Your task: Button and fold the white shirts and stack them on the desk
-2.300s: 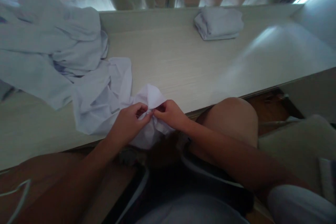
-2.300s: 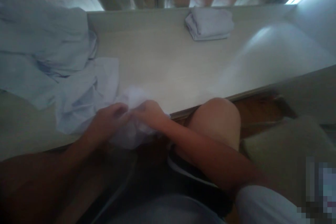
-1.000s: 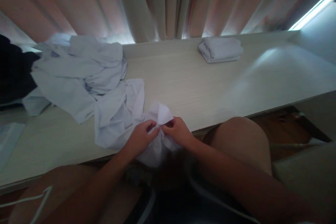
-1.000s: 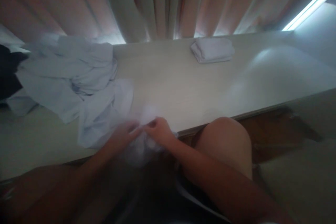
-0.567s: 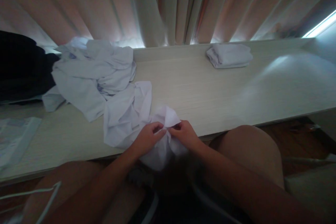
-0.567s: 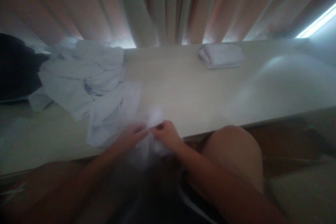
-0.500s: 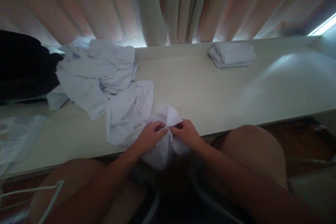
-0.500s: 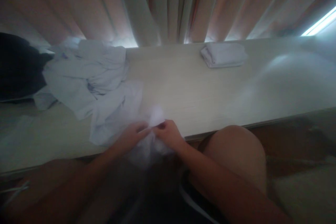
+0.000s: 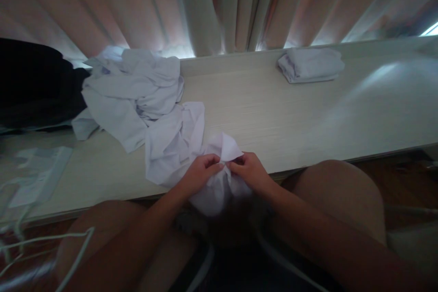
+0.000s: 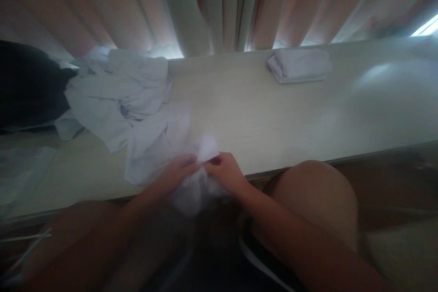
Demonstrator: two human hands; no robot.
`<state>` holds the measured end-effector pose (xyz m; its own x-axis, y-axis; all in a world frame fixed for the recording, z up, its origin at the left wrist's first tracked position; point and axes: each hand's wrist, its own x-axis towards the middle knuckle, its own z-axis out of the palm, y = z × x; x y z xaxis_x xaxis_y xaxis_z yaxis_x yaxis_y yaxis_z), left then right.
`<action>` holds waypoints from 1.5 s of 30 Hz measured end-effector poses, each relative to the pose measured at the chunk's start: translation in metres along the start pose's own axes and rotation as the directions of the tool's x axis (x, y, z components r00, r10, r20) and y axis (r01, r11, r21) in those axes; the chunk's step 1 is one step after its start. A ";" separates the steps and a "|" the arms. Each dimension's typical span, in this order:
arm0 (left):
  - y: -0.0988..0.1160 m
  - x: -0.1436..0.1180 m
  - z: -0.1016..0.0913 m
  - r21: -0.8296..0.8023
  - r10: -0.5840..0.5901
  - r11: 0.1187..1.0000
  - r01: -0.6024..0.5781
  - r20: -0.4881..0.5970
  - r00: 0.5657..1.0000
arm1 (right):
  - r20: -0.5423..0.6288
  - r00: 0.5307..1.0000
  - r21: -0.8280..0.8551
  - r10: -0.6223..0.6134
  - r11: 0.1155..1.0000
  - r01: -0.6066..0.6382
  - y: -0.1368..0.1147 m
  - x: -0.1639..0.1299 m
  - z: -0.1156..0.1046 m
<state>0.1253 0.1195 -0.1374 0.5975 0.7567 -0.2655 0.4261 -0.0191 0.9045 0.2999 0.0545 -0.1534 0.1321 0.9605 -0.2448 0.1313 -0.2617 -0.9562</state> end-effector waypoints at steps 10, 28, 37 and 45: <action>0.005 -0.007 0.001 0.129 0.094 0.988 -0.087 -0.050 0.994 | 0.006 1.000 -0.053 0.005 0.999 -0.005 -0.002 -0.003 0.002; 0.003 -0.007 0.002 0.220 0.153 0.966 -0.136 -0.061 0.986 | 0.002 0.999 -0.068 -0.038 0.997 0.038 0.005 -0.001 0.003; -0.003 -0.006 0.000 0.192 0.116 0.976 -0.107 -0.035 0.993 | 0.016 0.999 -0.054 -0.045 0.997 0.046 0.002 -0.002 0.001; -0.001 -0.006 0.000 0.188 0.119 0.976 -0.111 -0.034 0.992 | 0.030 0.998 -0.033 -0.055 0.998 0.056 0.004 -0.001 0.001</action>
<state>0.1213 0.1151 -0.1370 0.6209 0.7705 -0.1443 0.4773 -0.2255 0.8493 0.2996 0.0525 -0.1571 0.0946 0.9759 -0.1965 0.1712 -0.2104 -0.9625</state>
